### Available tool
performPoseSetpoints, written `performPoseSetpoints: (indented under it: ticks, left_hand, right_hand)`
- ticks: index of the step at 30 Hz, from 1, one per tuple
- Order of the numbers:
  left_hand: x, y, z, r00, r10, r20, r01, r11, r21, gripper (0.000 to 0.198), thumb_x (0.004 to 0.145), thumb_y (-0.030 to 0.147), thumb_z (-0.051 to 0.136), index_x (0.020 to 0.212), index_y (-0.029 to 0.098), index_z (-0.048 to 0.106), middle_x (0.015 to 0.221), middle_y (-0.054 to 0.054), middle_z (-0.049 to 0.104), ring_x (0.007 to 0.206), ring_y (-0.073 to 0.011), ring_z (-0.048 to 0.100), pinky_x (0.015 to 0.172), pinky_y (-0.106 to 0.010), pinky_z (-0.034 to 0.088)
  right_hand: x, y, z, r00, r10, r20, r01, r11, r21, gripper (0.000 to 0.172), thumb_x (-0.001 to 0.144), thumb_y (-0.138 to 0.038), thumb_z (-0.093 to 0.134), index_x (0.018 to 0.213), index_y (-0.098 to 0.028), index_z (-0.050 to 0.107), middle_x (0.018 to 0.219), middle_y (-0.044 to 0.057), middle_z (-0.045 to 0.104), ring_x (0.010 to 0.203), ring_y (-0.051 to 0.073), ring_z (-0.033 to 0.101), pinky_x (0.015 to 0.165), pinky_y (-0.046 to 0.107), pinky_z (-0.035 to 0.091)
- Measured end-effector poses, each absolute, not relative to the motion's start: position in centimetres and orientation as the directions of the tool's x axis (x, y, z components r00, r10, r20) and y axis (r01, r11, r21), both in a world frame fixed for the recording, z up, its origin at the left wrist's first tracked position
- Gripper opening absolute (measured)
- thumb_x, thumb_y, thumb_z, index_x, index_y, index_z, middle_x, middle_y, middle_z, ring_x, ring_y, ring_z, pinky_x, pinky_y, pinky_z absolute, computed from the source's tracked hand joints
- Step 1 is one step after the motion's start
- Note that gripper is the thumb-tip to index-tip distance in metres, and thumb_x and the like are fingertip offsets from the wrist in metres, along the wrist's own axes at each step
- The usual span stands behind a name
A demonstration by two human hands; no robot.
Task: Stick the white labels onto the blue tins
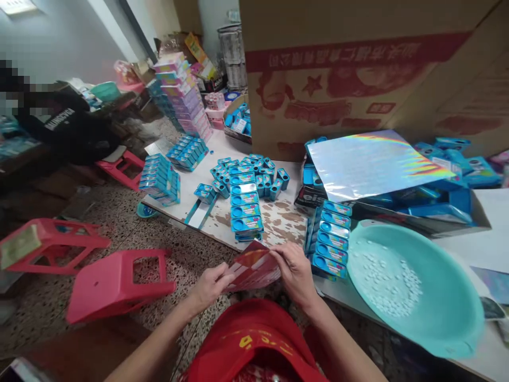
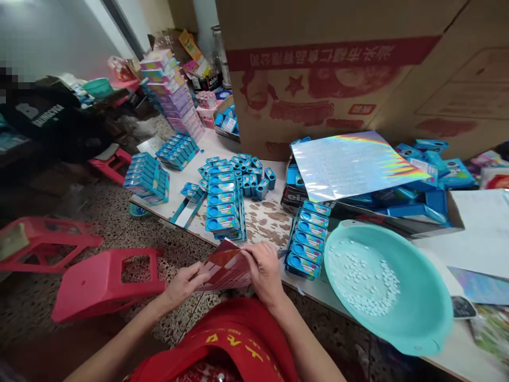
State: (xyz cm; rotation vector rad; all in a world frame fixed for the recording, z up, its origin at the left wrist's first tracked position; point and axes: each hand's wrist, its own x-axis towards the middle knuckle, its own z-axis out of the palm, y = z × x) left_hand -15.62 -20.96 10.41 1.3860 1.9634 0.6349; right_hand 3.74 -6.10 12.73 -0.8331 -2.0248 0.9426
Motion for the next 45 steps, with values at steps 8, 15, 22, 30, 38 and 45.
performPoseSetpoints:
  ticks: [8, 15, 22, 30, 38, 45]
  left_hand:
    - [-17.6, -17.6, 17.4, -0.038, 0.858, 0.513, 0.899, -0.195, 0.393, 0.031, 0.087, 0.025, 0.054, 0.117, 0.017, 0.054, 0.116, -0.01, 0.062, 0.111, -0.0214, 0.053, 0.095, -0.039, 0.044]
    - [-17.3, -15.5, 17.6, 0.137, 0.89, 0.435, 0.928, -0.269, 0.259, 0.016, 0.09, 0.022, 0.05, 0.096, 0.017, 0.064, 0.089, -0.005, 0.067, 0.081, -0.016, 0.054, 0.073, -0.03, 0.043]
    - [-17.7, -16.7, 16.1, 0.239, 0.813, 0.531, 0.938, -0.336, 0.092, 0.028, 0.085, 0.021, 0.056, 0.112, 0.015, 0.06, 0.106, -0.008, 0.068, 0.095, -0.0214, 0.056, 0.083, -0.037, 0.041]
    - [-17.1, -17.0, 16.4, 0.036, 0.854, 0.519, 0.759, -0.361, 0.542, 0.007, 0.088, 0.015, 0.052, 0.086, 0.018, 0.059, 0.095, -0.004, 0.066, 0.098, -0.018, 0.055, 0.086, -0.034, 0.041]
    - [-20.1, -15.7, 19.6, -0.047, 0.961, 0.271, 0.664, -0.172, 0.728, 0.014, 0.092, 0.019, 0.044, 0.086, 0.018, 0.056, 0.078, -0.001, 0.057, 0.08, -0.0132, 0.051, 0.073, -0.026, 0.043]
    - [-20.4, -14.4, 20.1, 0.257, 0.939, 0.23, 0.852, -0.332, 0.404, 0.02, 0.093, 0.018, 0.041, 0.088, 0.016, 0.06, 0.095, -0.006, 0.057, 0.089, -0.0156, 0.051, 0.076, -0.027, 0.043]
  right_hand:
    - [0.4, -7.1, 15.9, -0.733, 0.605, 0.311, 0.325, 0.713, -0.622, 0.025, 0.095, -0.026, 0.04, 0.083, -0.019, 0.06, 0.074, 0.004, 0.06, 0.071, 0.016, 0.052, 0.065, 0.027, 0.039]
    - [-1.3, -8.1, 16.4, -0.748, 0.641, 0.171, 0.426, 0.662, -0.617, 0.026, 0.095, -0.027, 0.038, 0.079, -0.018, 0.057, 0.075, 0.004, 0.058, 0.071, 0.016, 0.051, 0.067, 0.027, 0.038]
    - [-1.8, -8.1, 16.7, -0.705, 0.706, 0.06, 0.486, 0.544, -0.684, 0.027, 0.094, -0.026, 0.038, 0.073, -0.019, 0.053, 0.072, 0.003, 0.058, 0.07, 0.015, 0.052, 0.066, 0.026, 0.039]
    - [-1.6, -7.5, 15.6, -0.709, 0.699, 0.094, 0.523, 0.61, -0.595, 0.02, 0.089, -0.022, 0.041, 0.092, -0.019, 0.061, 0.08, 0.005, 0.064, 0.075, 0.018, 0.059, 0.067, 0.028, 0.044]
    - [-0.2, -6.9, 15.7, -0.868, 0.493, 0.056, 0.331, 0.66, -0.674, 0.038, 0.091, -0.029, 0.045, 0.127, -0.02, 0.051, 0.077, 0.002, 0.066, 0.059, 0.012, 0.056, 0.057, 0.022, 0.041]
    - [-0.8, -6.2, 17.7, -0.945, 0.326, -0.025, 0.166, 0.415, -0.895, 0.048, 0.091, -0.039, 0.05, 0.134, -0.019, 0.044, 0.052, -0.01, 0.034, 0.048, 0.007, 0.033, 0.049, 0.02, 0.026]
